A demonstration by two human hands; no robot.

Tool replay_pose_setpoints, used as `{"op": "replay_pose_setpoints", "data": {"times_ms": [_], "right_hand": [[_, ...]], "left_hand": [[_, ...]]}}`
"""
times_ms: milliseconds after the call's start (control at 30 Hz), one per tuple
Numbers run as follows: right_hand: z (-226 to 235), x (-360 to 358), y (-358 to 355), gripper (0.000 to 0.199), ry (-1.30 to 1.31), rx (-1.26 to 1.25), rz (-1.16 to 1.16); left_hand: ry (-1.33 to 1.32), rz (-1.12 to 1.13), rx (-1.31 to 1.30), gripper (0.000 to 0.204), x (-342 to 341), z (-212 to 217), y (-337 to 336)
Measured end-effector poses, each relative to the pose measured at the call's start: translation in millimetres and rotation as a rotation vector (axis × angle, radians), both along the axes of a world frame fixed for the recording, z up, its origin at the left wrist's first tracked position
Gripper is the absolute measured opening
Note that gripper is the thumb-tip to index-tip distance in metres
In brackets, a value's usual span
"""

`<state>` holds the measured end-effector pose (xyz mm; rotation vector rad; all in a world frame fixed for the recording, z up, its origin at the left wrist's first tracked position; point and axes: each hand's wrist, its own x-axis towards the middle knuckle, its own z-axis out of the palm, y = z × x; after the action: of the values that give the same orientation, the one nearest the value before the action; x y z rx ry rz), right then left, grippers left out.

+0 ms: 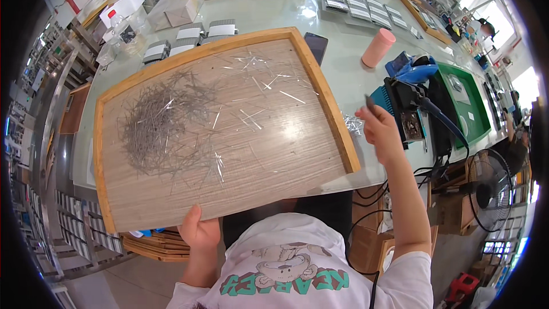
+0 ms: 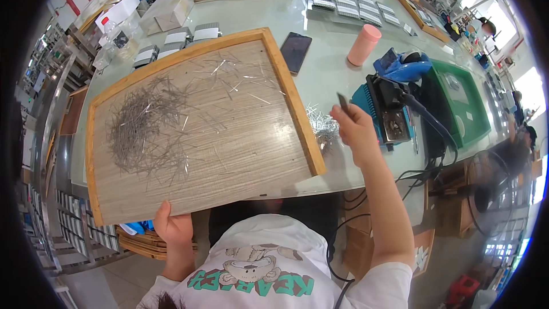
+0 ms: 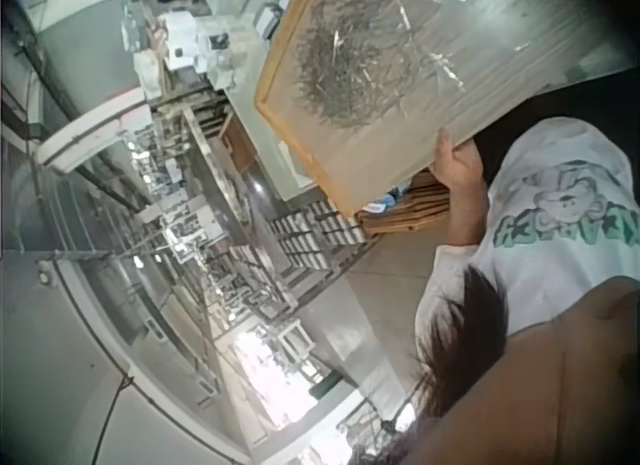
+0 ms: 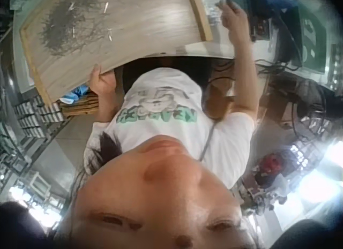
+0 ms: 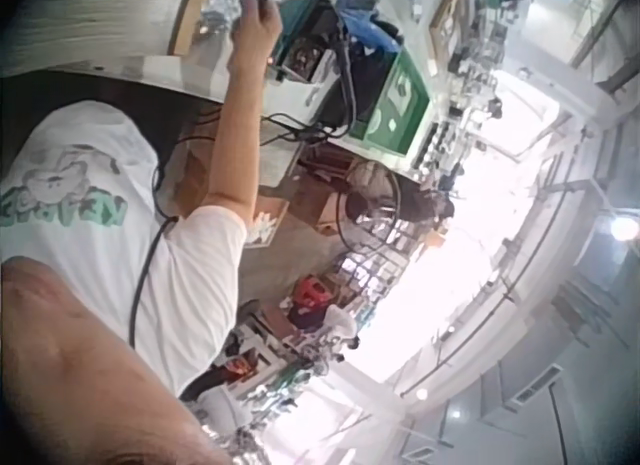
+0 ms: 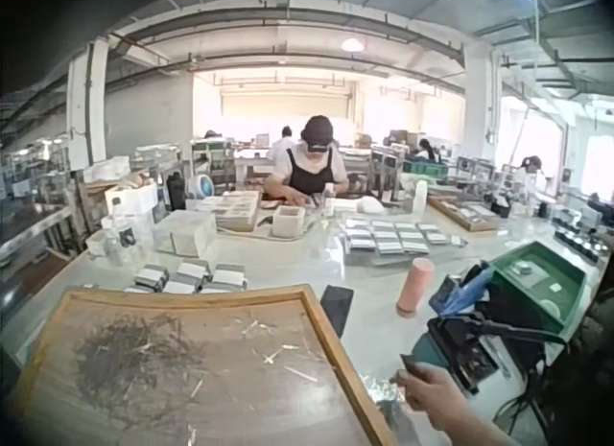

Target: Use a soldering iron to attach small metal pins onto components at a factory workbench.

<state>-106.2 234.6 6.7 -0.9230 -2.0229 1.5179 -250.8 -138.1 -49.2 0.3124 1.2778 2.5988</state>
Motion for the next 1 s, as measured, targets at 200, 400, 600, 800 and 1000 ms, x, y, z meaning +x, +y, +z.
{"op": "replay_pose_setpoints", "data": {"times_ms": [200, 400, 600, 800, 1000], "right_hand": [[39, 2, -72, 0.046, 0.327, -0.545, 0.045], [82, 56, -128, 0.039, 0.543, -0.668, -0.228], [124, 149, -179, 0.039, 0.874, -0.210, -0.100], [161, 261, -205, 0.040, 0.659, 0.441, -0.660], [195, 405, -291, 0.016, 0.733, 0.420, -1.132]], "left_hand": [[-0.104, -0.214, 0.181, 0.054, -8, 38, -18], [-0.283, -0.549, 0.207, 0.047, -19, 98, -34], [-0.157, -1.004, 0.306, 0.033, -19, 165, 13], [-0.061, -1.492, 0.425, 0.035, 25, 221, 89], [0.188, -1.738, 0.311, 0.062, 84, 212, 86]]}}
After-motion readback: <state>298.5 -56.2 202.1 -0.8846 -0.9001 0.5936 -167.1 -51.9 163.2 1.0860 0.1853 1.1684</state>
